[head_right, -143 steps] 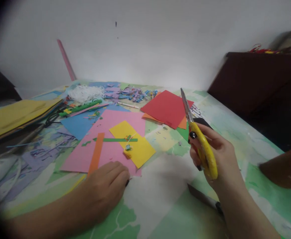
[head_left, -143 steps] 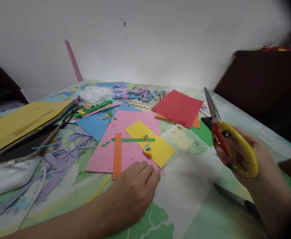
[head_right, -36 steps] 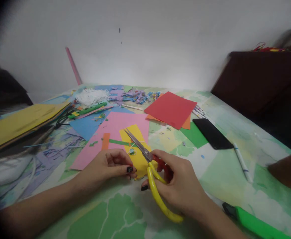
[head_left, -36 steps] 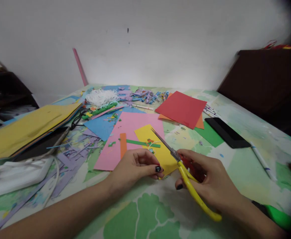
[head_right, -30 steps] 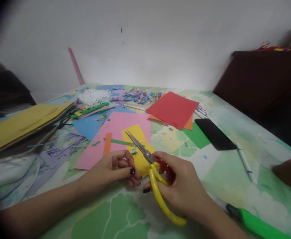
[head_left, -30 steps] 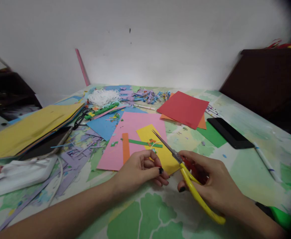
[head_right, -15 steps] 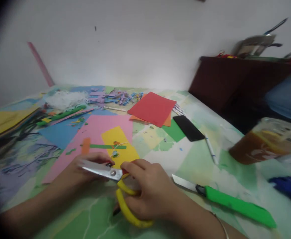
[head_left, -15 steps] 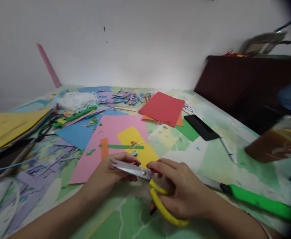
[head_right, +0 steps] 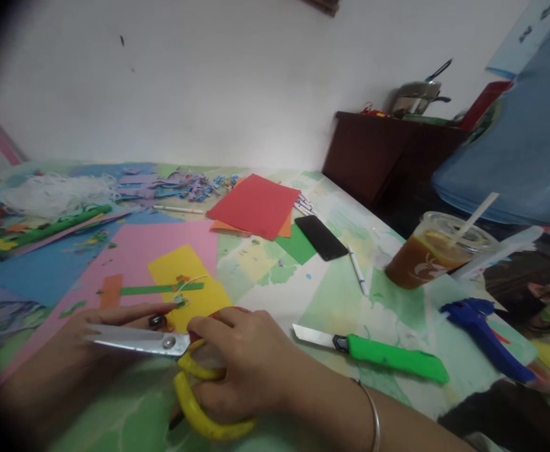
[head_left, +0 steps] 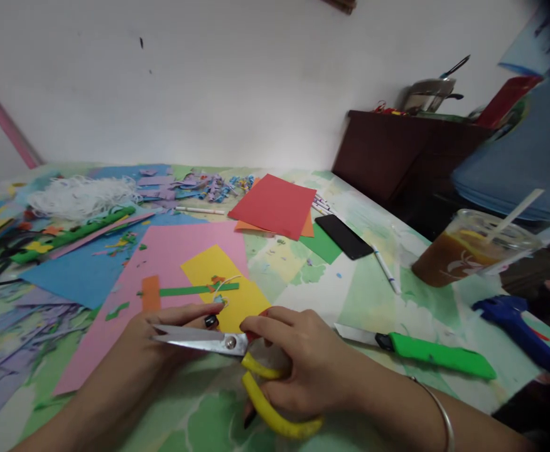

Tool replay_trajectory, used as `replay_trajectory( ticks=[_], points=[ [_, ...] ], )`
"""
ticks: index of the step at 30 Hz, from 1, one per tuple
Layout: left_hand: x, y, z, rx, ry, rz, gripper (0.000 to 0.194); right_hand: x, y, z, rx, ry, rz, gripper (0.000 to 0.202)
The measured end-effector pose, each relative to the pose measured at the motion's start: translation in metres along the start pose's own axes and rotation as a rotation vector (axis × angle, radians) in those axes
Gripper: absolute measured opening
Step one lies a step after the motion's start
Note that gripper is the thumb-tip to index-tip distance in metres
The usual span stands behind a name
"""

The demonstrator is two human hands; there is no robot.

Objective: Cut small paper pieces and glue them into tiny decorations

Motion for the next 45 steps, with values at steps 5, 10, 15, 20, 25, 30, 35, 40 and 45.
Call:
replay_trajectory(
  ticks=[5,10,15,20,25,30,35,40,45],
  points=[
    [-0.002,-0.006,0.006,0.02,-0.067,-0.039,0.03,-0.006,0.002,-0.002,0.007,0.043,0.071,0.051],
    [-0.005,-0.01,0.021,0.182,-0.185,-0.049,0.021,-0.024,0.001,-0.01,-0.078,0.119,0.309,0.052],
    [-0.002,-0.008,0.019,0.171,-0.225,-0.044,0.021,-0.03,0.001,-0.009,-0.063,0.197,0.372,0.054],
    [-0.006,-0.007,0.017,0.171,-0.247,0.005,0.021,-0.025,0.0,-0.007,-0.01,0.176,0.389,0.052],
    [-0.011,-0.007,0.013,0.137,-0.249,0.053,0.016,-0.027,-0.001,-0.012,-0.033,0.153,0.401,0.054],
    [-0.01,-0.007,0.012,0.128,-0.168,0.039,0.022,-0.026,0.001,-0.015,-0.042,0.086,0.364,0.058],
    [-0.007,-0.005,0.008,0.101,-0.063,0.029,0.022,-0.026,0.002,-0.015,-0.043,0.067,0.355,0.059],
    [-0.007,-0.006,0.011,0.115,-0.059,0.032,0.021,-0.029,0.0,-0.016,-0.055,0.135,0.391,0.052],
    [-0.006,-0.006,0.012,0.075,-0.264,-0.04,0.017,-0.029,-0.001,-0.015,-0.04,0.133,0.413,0.048]
  ],
)
Point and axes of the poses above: each hand's wrist, its own y-axis towards the middle knuckle, its own z-axis out of the palm, x = y × z, the point moved 8 cm from there along y, towards the middle knuckle, and after that the axes turned 3 degrees about z, right-handed, at the moved point
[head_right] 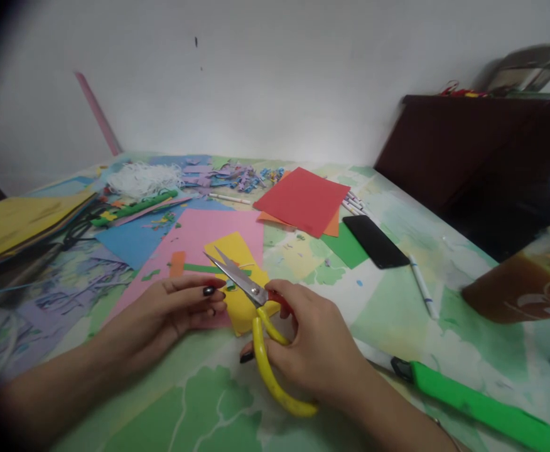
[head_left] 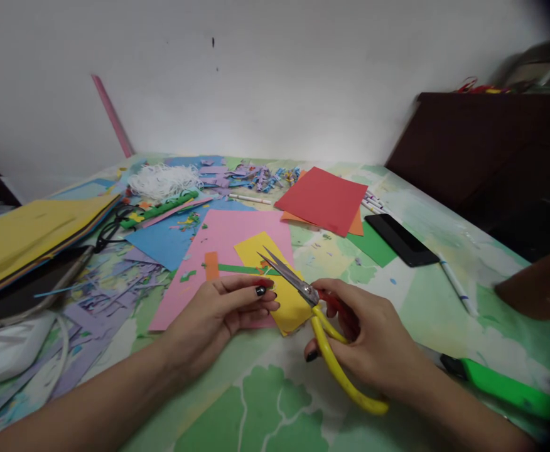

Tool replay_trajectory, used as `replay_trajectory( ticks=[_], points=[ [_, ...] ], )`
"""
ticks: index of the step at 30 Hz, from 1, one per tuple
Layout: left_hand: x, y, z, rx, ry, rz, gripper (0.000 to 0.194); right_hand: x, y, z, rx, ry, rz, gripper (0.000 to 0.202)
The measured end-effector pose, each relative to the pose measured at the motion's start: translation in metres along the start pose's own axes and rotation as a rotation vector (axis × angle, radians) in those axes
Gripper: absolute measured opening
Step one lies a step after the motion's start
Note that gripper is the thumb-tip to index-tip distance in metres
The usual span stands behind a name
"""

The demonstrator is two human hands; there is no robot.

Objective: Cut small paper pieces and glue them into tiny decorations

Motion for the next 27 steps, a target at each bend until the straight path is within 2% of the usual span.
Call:
replay_trajectory(
  ticks=[6,10,16,21,27],
  points=[
    [0.004,0.003,-0.006,-0.102,-0.203,-0.084,0.02,0.0,0.004,-0.001,-0.018,-0.018,-0.008,0.047],
    [0.001,0.004,-0.009,-0.124,-0.233,-0.059,0.025,0.0,0.004,-0.002,-0.022,-0.014,-0.008,0.043],
    [0.003,0.007,-0.001,-0.05,-0.304,-0.088,0.031,0.002,0.003,-0.004,-0.032,-0.026,-0.01,0.044],
    [0.004,0.006,0.004,0.002,-0.306,-0.083,0.028,0.003,0.003,-0.004,-0.033,-0.022,-0.009,0.041],
    [0.004,0.004,0.001,-0.013,-0.253,-0.069,0.025,0.003,0.004,-0.004,-0.029,-0.029,-0.025,0.044]
  ],
)
Point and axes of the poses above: each hand's wrist, its own y-axis towards the middle knuckle, its own z-axis out of the palm, x = y × z, the point moved 8 cm from there along y, towards the middle knuckle, and after that the axes turned 3 degrees about z, right-handed, at the moved point
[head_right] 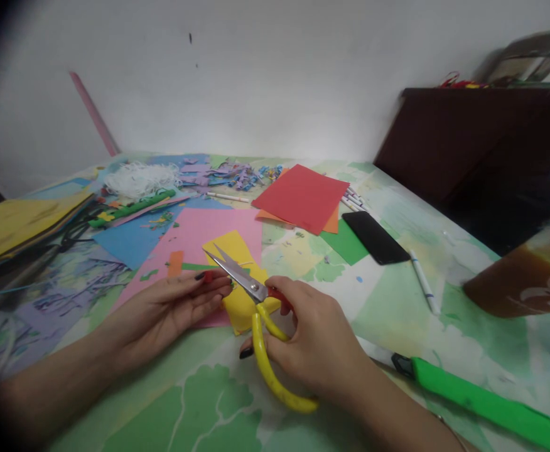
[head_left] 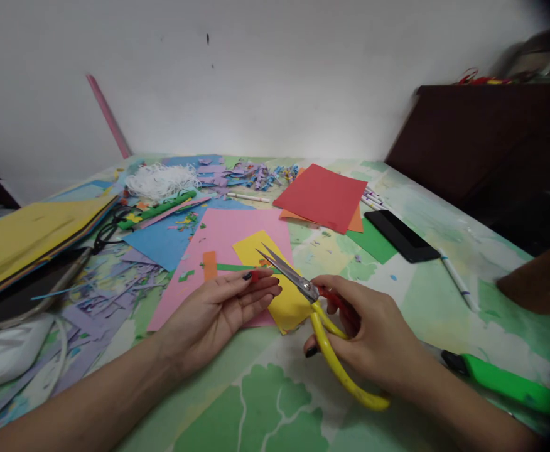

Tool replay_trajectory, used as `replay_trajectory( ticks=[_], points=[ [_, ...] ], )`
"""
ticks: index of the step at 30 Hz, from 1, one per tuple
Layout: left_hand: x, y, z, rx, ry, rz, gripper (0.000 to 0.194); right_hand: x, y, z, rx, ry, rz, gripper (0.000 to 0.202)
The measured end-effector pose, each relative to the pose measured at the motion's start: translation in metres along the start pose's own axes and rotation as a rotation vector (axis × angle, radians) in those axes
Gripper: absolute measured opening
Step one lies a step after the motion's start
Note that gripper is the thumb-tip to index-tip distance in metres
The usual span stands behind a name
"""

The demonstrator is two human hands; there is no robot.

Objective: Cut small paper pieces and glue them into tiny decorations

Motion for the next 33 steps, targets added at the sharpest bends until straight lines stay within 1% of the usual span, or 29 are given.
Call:
replay_trajectory(
  ticks=[4,10,11,13,15,17,20,22,24,27,31,33],
  points=[
    [-0.001,0.001,0.0,0.0,0.047,0.011,0.024,-0.002,-0.001,0.001,0.009,0.002,0.018,0.044],
    [-0.003,-0.001,0.003,0.022,0.056,0.012,0.03,-0.002,-0.001,0.001,0.005,-0.009,0.029,0.045],
    [-0.003,-0.001,0.003,0.021,0.056,0.017,0.028,-0.002,0.0,0.001,0.007,-0.01,0.028,0.044],
    [-0.004,-0.001,0.002,0.011,0.041,0.036,0.021,-0.001,0.0,0.001,0.01,-0.01,0.022,0.041],
    [-0.005,0.001,-0.001,-0.013,0.033,0.062,0.019,0.0,0.0,0.001,0.013,-0.01,0.013,0.041],
    [-0.007,0.002,-0.005,-0.047,0.056,0.081,0.019,0.0,0.0,0.001,0.012,-0.01,0.004,0.044],
    [-0.007,0.003,-0.01,-0.077,0.084,0.086,0.026,0.001,0.0,0.0,0.014,-0.013,0.002,0.044],
    [-0.007,0.003,-0.01,-0.076,0.082,0.094,0.026,0.001,-0.001,0.001,0.021,-0.026,0.005,0.042],
    [-0.007,0.002,-0.008,-0.063,0.08,0.098,0.023,0.001,-0.002,0.003,0.032,-0.051,-0.002,0.047],
    [-0.006,0.0,-0.004,-0.035,0.07,0.101,0.02,0.003,-0.003,0.005,0.037,-0.101,-0.04,0.056],
    [-0.008,-0.003,0.002,0.009,0.078,0.127,0.02,0.008,-0.006,0.006,0.002,-0.167,-0.15,0.055],
    [-0.01,-0.004,0.003,0.008,0.068,0.14,0.02,0.011,-0.009,0.006,-0.022,-0.188,-0.198,0.055]
  ],
)
Point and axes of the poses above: each hand's wrist, its own y-axis towards the middle knuckle, its own z-axis out of the palm, x = y × z, the point moved 8 cm from there along y, towards the middle knuckle, and after that the axes turned 3 degrees about z, right-handed, at the moved point
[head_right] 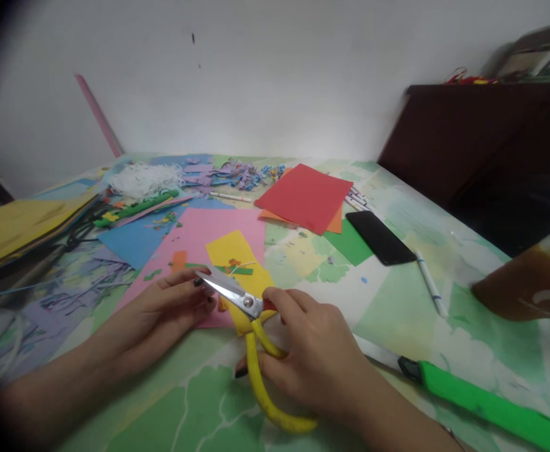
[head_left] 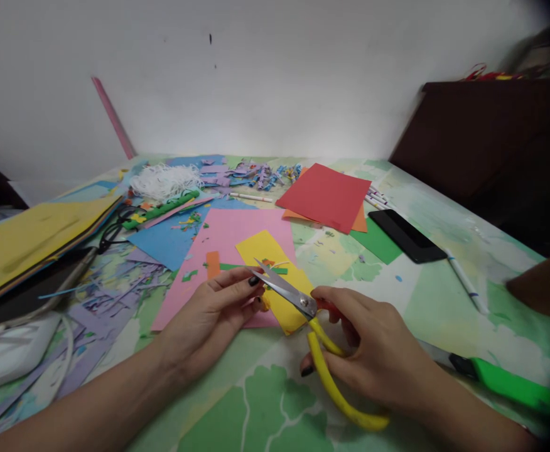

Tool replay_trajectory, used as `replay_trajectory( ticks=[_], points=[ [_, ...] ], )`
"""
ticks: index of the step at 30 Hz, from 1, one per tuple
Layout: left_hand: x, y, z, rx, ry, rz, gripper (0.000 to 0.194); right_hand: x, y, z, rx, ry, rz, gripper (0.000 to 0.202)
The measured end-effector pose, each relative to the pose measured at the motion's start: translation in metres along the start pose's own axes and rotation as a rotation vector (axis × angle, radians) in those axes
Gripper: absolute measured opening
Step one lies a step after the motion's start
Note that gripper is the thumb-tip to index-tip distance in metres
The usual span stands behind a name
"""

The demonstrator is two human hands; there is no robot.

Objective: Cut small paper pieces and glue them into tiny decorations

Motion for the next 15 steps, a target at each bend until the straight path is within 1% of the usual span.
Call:
replay_trajectory(
  ticks=[5,11,15],
  points=[
    [0.0011,-0.0021,-0.0017,-0.03,-0.015,-0.011,0.016,0.0052,-0.0031,-0.0007,-0.048,-0.026,-0.058,0.055],
    [0.0033,-0.0037,0.0001,0.003,0.004,-0.02,0.009,0.0076,-0.0037,-0.0039,-0.098,-0.032,-0.092,0.055],
    [0.0028,-0.0038,0.0009,0.019,0.023,-0.02,0.012,0.0091,-0.0035,-0.0055,-0.112,-0.046,-0.1,0.055]
  ],
)
Point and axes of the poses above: each hand's wrist, its own y-axis towards the middle knuckle, its own z-axis out of the palm, x = y × z, the point moved 8 cm from there along y, towards the middle knuckle, and after that the axes turned 3 degrees about z, right-handed, at the moved point
